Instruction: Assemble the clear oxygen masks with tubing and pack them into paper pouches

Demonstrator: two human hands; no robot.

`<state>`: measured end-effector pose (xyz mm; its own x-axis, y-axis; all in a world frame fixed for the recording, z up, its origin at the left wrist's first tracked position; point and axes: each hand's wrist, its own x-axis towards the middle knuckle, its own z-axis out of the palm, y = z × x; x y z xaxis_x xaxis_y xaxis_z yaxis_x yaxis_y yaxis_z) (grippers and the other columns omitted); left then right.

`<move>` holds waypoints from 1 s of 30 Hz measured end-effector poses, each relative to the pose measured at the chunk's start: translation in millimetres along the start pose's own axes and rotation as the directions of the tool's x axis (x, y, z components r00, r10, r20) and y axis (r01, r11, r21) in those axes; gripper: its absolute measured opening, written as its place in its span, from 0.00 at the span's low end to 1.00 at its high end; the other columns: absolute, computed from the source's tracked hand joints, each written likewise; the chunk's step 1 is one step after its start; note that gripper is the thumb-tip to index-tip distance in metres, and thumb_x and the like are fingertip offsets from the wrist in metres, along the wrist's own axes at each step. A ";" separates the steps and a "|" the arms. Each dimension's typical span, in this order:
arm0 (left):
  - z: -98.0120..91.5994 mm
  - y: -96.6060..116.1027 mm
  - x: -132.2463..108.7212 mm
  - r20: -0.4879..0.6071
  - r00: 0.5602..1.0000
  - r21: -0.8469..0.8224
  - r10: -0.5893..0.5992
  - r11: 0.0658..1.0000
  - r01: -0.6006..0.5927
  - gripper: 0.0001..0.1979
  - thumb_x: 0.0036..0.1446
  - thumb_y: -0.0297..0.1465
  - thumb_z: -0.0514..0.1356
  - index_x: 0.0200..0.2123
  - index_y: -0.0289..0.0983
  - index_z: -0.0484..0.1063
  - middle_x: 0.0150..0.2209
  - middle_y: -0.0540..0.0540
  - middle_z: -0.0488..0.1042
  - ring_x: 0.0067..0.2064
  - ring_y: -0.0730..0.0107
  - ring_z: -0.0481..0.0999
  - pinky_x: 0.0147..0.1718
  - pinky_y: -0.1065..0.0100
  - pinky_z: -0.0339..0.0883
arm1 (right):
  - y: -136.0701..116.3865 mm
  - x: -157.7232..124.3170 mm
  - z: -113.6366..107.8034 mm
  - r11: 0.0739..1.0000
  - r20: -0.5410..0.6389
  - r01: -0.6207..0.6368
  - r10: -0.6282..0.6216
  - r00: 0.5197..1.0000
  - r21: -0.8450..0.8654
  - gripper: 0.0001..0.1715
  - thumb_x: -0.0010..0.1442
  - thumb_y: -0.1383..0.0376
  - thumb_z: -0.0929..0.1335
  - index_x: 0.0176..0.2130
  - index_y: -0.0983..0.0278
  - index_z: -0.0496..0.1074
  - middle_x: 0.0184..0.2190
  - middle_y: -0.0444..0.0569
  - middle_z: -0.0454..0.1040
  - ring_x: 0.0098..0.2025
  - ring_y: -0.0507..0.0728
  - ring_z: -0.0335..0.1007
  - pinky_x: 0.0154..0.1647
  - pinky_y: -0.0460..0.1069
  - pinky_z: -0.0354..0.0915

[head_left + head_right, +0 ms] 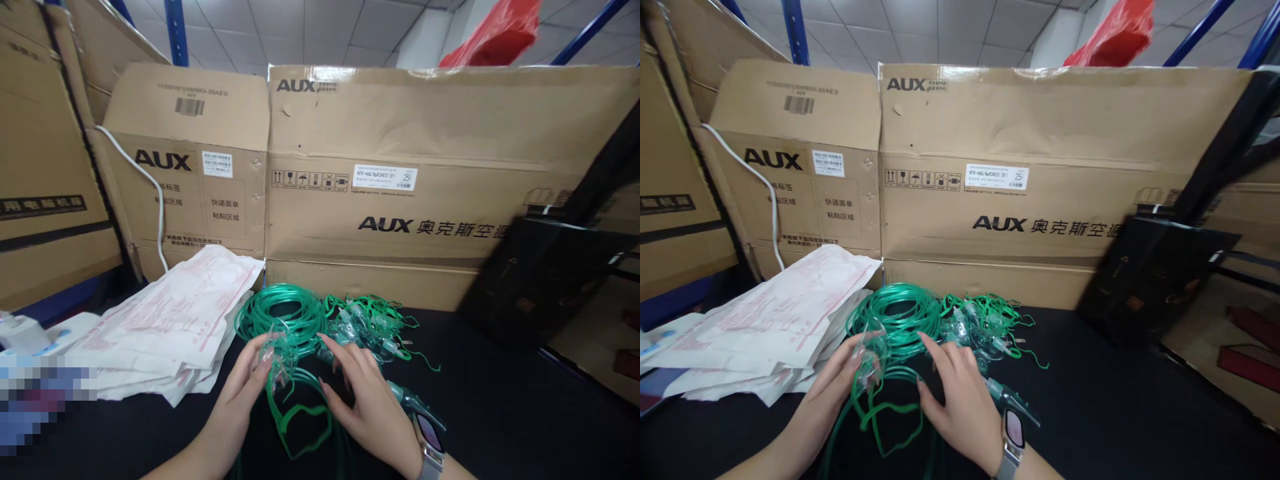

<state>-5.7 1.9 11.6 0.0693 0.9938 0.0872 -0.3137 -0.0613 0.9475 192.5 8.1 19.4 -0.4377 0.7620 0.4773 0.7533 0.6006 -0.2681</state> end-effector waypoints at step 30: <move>2.1 -15.3 7.9 -0.070 0.989 0.202 0.129 0.973 -0.113 0.12 0.47 0.32 0.62 0.30 0.39 0.59 0.32 0.49 0.73 0.38 0.66 0.72 0.39 0.66 0.63 | -27.3 -10.6 14.7 0.941 -0.077 0.337 -0.337 0.938 -0.012 0.17 0.58 0.74 0.57 0.20 0.64 0.59 0.16 0.41 0.61 0.21 0.49 0.55 0.30 0.47 0.54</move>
<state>1.6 10.4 -1.7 -0.0384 0.9816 0.1873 -0.1216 -0.1906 0.9741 169.4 -12.8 9.4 -0.6270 0.4936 0.6026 0.5673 0.8195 -0.0810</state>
